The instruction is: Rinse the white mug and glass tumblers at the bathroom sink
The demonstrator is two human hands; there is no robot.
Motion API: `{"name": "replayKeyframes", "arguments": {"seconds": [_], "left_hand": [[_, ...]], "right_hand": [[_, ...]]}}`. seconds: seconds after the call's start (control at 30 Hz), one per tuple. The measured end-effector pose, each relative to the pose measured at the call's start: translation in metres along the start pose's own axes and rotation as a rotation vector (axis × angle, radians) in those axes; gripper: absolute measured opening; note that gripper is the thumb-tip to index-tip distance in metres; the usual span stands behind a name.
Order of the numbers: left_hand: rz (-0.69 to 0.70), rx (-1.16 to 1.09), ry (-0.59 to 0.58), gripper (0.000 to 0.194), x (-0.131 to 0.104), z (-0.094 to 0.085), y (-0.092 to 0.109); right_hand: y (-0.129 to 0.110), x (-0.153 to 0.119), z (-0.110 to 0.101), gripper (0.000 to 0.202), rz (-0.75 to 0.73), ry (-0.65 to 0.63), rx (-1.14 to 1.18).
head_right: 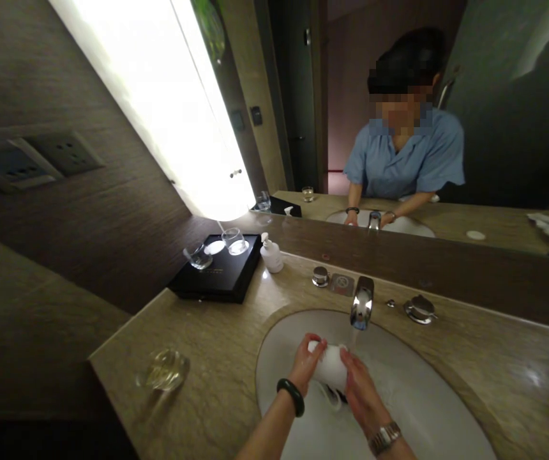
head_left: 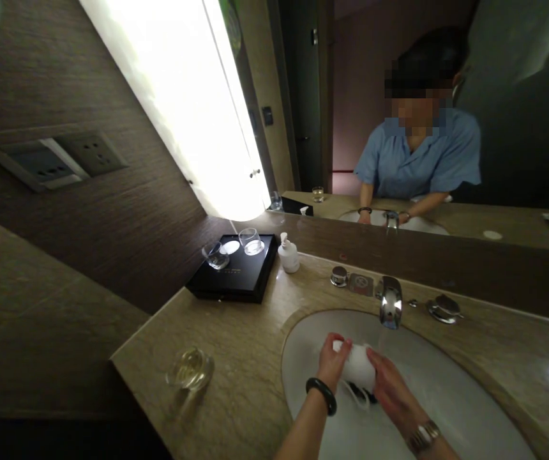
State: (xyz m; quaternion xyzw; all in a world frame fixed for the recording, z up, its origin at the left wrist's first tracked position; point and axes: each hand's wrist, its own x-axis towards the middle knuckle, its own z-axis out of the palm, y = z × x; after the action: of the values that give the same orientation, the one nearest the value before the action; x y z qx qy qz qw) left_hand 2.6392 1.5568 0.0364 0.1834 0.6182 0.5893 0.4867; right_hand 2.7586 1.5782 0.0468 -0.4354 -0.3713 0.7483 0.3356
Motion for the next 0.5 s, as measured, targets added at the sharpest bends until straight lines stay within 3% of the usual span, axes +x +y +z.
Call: {"name": "replayKeyframes", "arguments": {"seconds": [0.07, 0.13, 0.27, 0.33, 0.43, 0.5], "left_hand": [[-0.050, -0.057, 0.007, 0.045, -0.004, -0.003, -0.005], [-0.100, -0.110, 0.001, 0.042, -0.006, -0.003, -0.007], [-0.171, -0.159, -0.042, 0.039, -0.009, 0.006, -0.007], [-0.205, -0.182, -0.037, 0.051, -0.012, 0.012, -0.008], [-0.236, -0.294, -0.142, 0.065, -0.019, 0.017, -0.007], [-0.256, -0.367, -0.206, 0.063, -0.021, 0.017, -0.003]], "right_hand": [[0.015, -0.010, 0.000, 0.064, -0.011, 0.010, -0.014], [0.030, -0.021, -0.005, 0.066, -0.107, 0.003, -0.220], [0.034, -0.031, -0.024, 0.058, -0.233, -0.211, -0.638], [0.020, -0.030, -0.029, 0.057, -0.189, -0.219, -0.525], [0.001, -0.028, -0.025, 0.066, -0.103, -0.066, -0.183], [0.000, -0.032, -0.023, 0.065, -0.143, -0.061, -0.235]]}}
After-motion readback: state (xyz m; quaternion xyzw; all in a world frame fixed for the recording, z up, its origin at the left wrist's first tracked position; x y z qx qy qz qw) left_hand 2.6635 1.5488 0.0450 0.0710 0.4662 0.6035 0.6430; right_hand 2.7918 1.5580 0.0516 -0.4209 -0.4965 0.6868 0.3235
